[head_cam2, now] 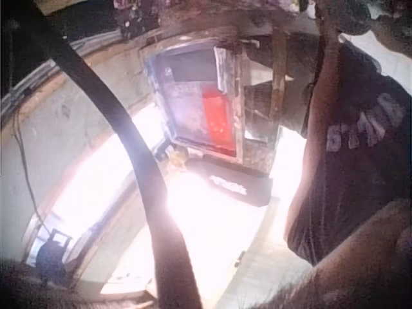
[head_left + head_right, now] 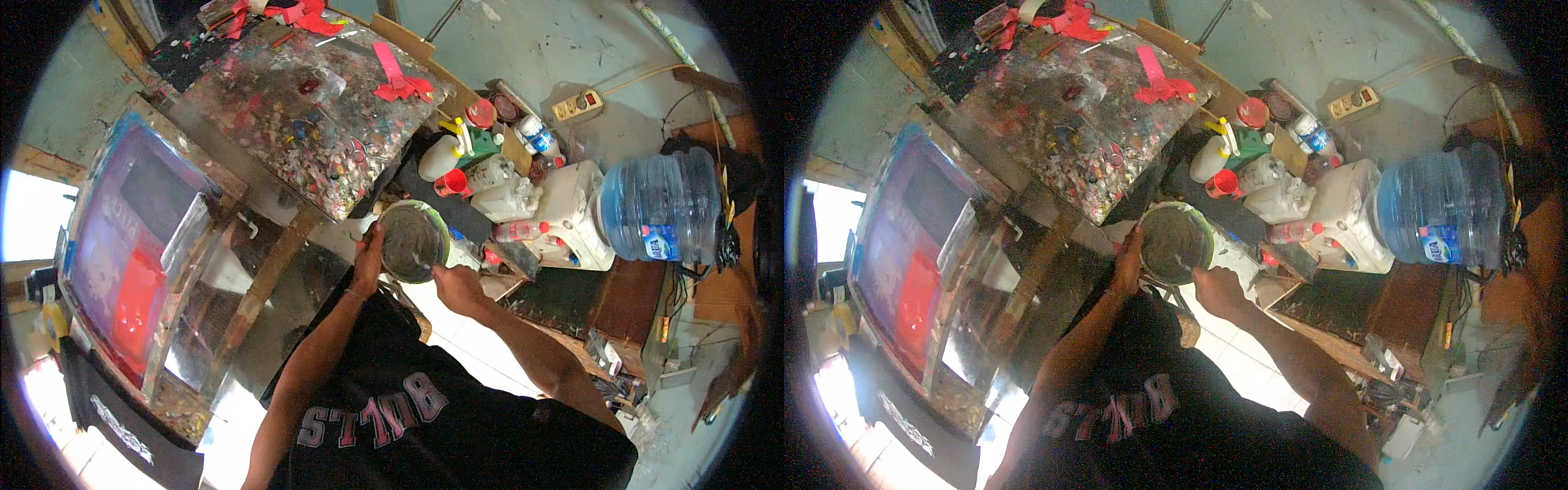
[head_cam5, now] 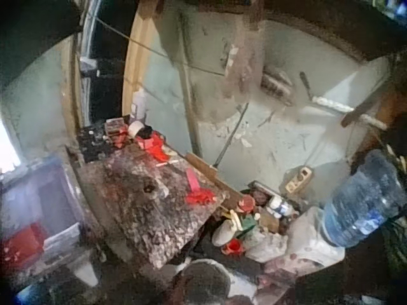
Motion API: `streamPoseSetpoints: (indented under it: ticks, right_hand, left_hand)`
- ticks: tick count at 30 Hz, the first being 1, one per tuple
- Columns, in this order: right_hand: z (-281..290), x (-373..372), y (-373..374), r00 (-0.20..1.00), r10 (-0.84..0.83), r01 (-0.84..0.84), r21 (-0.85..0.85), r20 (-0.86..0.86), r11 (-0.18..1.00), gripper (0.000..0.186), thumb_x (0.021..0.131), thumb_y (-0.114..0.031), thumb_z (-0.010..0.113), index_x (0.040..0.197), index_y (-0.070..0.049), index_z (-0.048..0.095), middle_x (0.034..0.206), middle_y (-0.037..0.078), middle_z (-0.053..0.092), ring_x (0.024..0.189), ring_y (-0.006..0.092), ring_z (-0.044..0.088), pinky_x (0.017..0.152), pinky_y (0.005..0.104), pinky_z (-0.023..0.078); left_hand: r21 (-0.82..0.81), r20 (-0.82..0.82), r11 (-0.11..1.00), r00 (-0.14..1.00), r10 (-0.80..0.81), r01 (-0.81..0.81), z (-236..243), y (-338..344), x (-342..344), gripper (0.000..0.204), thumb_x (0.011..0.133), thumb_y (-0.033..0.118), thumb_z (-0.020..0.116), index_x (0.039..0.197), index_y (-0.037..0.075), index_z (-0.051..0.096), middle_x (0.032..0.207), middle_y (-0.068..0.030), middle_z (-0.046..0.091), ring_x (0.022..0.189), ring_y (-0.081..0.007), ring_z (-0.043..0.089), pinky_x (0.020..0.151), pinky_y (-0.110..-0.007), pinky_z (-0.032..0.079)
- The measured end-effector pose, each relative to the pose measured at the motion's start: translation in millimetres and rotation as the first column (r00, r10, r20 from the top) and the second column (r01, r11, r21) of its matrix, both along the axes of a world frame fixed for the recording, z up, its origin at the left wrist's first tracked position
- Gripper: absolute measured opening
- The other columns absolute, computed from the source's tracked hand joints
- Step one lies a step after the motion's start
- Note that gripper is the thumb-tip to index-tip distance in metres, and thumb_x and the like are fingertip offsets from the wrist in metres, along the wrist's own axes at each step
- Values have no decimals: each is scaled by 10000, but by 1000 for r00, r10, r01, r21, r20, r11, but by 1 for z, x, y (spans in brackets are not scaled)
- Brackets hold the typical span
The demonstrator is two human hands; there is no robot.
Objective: The person cleans a screen printing frame with a red cloth, then handles a black t-shirt and a container of grey ink. They spray liquid into the ink and stir it with a tool.
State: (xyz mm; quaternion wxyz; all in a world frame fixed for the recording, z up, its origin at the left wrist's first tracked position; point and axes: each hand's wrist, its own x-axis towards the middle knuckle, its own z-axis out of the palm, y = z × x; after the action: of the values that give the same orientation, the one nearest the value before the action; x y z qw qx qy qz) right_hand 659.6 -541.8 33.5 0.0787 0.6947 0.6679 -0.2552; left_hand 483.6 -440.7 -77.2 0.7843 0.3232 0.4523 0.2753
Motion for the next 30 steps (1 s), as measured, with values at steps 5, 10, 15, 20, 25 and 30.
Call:
streamPoseSetpoints:
  ticks: [5,10,15,20,25,30]
  right_hand:
    - [-5,7,-3,983,-178,183,148,-45,972,126,916,-132,526,877,-54,618,673,248,623,687,436,669,616,569,512]
    - [-7,8,-5,981,-143,165,162,-134,973,111,898,-112,527,877,-61,623,699,238,641,677,417,669,620,544,523]
    - [4,7,-2,996,44,-46,17,82,999,122,909,-138,537,907,-58,629,704,210,657,685,369,693,617,541,538]
    - [3,38,32,971,86,-118,140,221,983,192,927,-179,529,1032,-91,663,758,165,692,682,370,704,606,529,542]
    - [-16,47,21,961,132,-122,-53,244,991,223,892,-164,555,1033,-64,695,821,200,698,740,402,702,684,546,542]
    - [-42,4,-15,861,-362,354,-89,-358,931,179,896,-147,596,844,11,662,593,117,586,541,254,580,489,413,437]
  left_hand:
    - [-102,29,995,1000,-13,16,3,1,0,772,979,636,464,1540,118,354,1533,-103,396,1393,-241,375,1131,-364,317]
    - [-52,18,998,999,33,-32,7,0,1,761,979,639,462,1506,93,398,1506,-106,427,1390,-235,387,1138,-358,311]
    - [53,-73,998,997,20,-17,0,1,4,680,998,563,500,1486,93,436,1456,-100,490,1348,-234,439,1096,-354,356]
    - [191,-70,978,995,-70,82,-2,0,3,647,993,522,539,1471,92,466,1397,-119,550,1281,-235,495,1067,-359,376]
    - [185,-137,982,991,-2,27,2,-3,2,684,969,567,538,1462,97,473,1399,-163,549,1281,-280,505,1068,-378,382]
    - [294,-240,950,970,-33,105,-3,-5,5,743,956,637,491,1461,93,463,1395,-210,544,1255,-322,536,1054,-395,399]
